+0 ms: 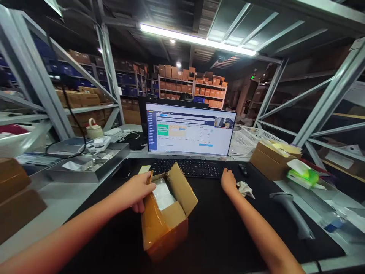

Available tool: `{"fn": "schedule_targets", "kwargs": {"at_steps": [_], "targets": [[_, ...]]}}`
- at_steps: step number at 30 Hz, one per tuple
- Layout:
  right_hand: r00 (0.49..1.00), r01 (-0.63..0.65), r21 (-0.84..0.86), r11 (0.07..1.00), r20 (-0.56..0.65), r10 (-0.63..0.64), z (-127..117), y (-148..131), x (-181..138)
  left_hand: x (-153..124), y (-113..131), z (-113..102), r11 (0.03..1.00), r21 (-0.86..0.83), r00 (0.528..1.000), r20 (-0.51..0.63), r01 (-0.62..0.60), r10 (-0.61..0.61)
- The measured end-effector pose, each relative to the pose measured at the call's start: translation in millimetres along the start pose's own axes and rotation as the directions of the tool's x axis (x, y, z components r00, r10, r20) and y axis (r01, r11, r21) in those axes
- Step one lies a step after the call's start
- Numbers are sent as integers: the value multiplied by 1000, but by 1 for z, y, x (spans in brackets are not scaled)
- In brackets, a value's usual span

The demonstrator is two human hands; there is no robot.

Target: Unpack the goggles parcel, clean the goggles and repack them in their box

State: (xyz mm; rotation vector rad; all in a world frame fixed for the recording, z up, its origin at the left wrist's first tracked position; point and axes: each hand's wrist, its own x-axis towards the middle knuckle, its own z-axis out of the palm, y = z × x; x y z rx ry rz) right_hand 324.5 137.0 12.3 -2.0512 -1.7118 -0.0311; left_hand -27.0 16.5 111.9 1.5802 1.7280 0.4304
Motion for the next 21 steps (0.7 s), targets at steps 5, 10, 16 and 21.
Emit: {"fn": "schedule_targets", "kwargs": {"at_steps": [5, 10, 16, 21], "targets": [[910, 399, 165, 902, -193, -368, -36, -48, -47, -8, -1, -2, 943, -317, 994, -40, -105, 97], [209, 978, 130, 164, -613, -762, -98, -84, -138, -8, -51, 13, 788, -568, 968, -200, -239, 149], [432, 856, 289, 428, 52, -900, -94, -105, -161, 2, -132, 61, 749, -563, 920, -356, -349, 162], [677, 594, 598, 537, -11, -736, -73, -106, -146, 9, -144, 59, 916, 222, 729, -555, -334, 400]]}}
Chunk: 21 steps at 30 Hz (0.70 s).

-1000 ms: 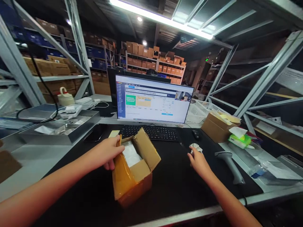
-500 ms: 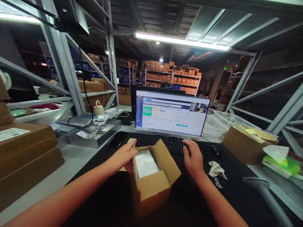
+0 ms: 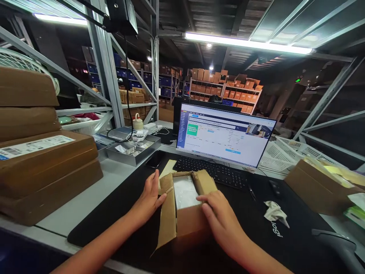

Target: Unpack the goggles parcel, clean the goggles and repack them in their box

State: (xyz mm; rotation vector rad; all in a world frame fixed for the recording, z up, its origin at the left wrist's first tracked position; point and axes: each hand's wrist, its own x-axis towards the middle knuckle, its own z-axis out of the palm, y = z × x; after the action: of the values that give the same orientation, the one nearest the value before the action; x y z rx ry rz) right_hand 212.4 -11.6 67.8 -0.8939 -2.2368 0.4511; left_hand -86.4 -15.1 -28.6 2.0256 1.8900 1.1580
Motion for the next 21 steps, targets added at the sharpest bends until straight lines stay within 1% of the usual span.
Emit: {"fn": "schedule_targets", "kwargs": {"at_steps": [1, 2, 3, 4, 5, 6, 7, 8, 10, 12, 14, 16, 17, 19, 21], "targets": [[1000, -6, 112, 994, -27, 9, -3, 3, 1, 4, 2, -6, 981, 140, 990, -19, -136, 140], [1000, -9, 206, 979, -7, 11, -7, 5, 1, 7, 6, -13, 925, 250, 955, 7, -287, 295], [998, -13, 269, 963, 55, -2, -11, 7, 0, 12, 12, -20, 844, 318, 898, 64, -431, 434], [990, -11, 297, 955, 140, -32, -17, 9, -1, 16, 19, -28, 762, 350, 834, 135, -545, 535], [972, 4, 298, 954, 223, -74, -21, 9, -3, 20, 27, -35, 695, 353, 777, 209, -626, 594], [952, 34, 276, 961, 283, -115, -24, 10, -7, 24, 36, -42, 663, 343, 746, 265, -665, 611], [941, 68, 227, 971, 309, -138, -25, 10, -11, 27, 45, -47, 653, 329, 731, 313, -682, 606], [942, 101, 151, 983, 304, -143, -23, 11, -16, 30, 53, -51, 652, 313, 722, 347, -691, 598], [964, 146, -67, 987, 232, -127, -12, 14, -27, 33, 66, -55, 657, 286, 711, 390, -698, 585], [977, 186, -276, 943, 151, -149, 6, 20, -37, 33, 71, -54, 671, 268, 713, 401, -692, 575], [969, 245, -410, 879, 117, -216, 23, 27, -43, 32, 71, -50, 694, 265, 732, 396, -669, 554], [959, 282, -476, 833, 111, -261, 32, 31, -45, 31, 69, -46, 711, 274, 749, 401, -647, 527], [956, 291, -487, 824, 115, -270, 32, 32, -44, 31, 69, -46, 716, 280, 754, 408, -640, 514], [955, 297, -464, 835, 142, -260, 25, 30, -43, 32, 72, -49, 729, 275, 758, 432, -627, 489], [954, 287, -390, 875, 194, -227, 12, 25, -41, 32, 83, -55, 767, 243, 773, 433, -595, 463]]}}
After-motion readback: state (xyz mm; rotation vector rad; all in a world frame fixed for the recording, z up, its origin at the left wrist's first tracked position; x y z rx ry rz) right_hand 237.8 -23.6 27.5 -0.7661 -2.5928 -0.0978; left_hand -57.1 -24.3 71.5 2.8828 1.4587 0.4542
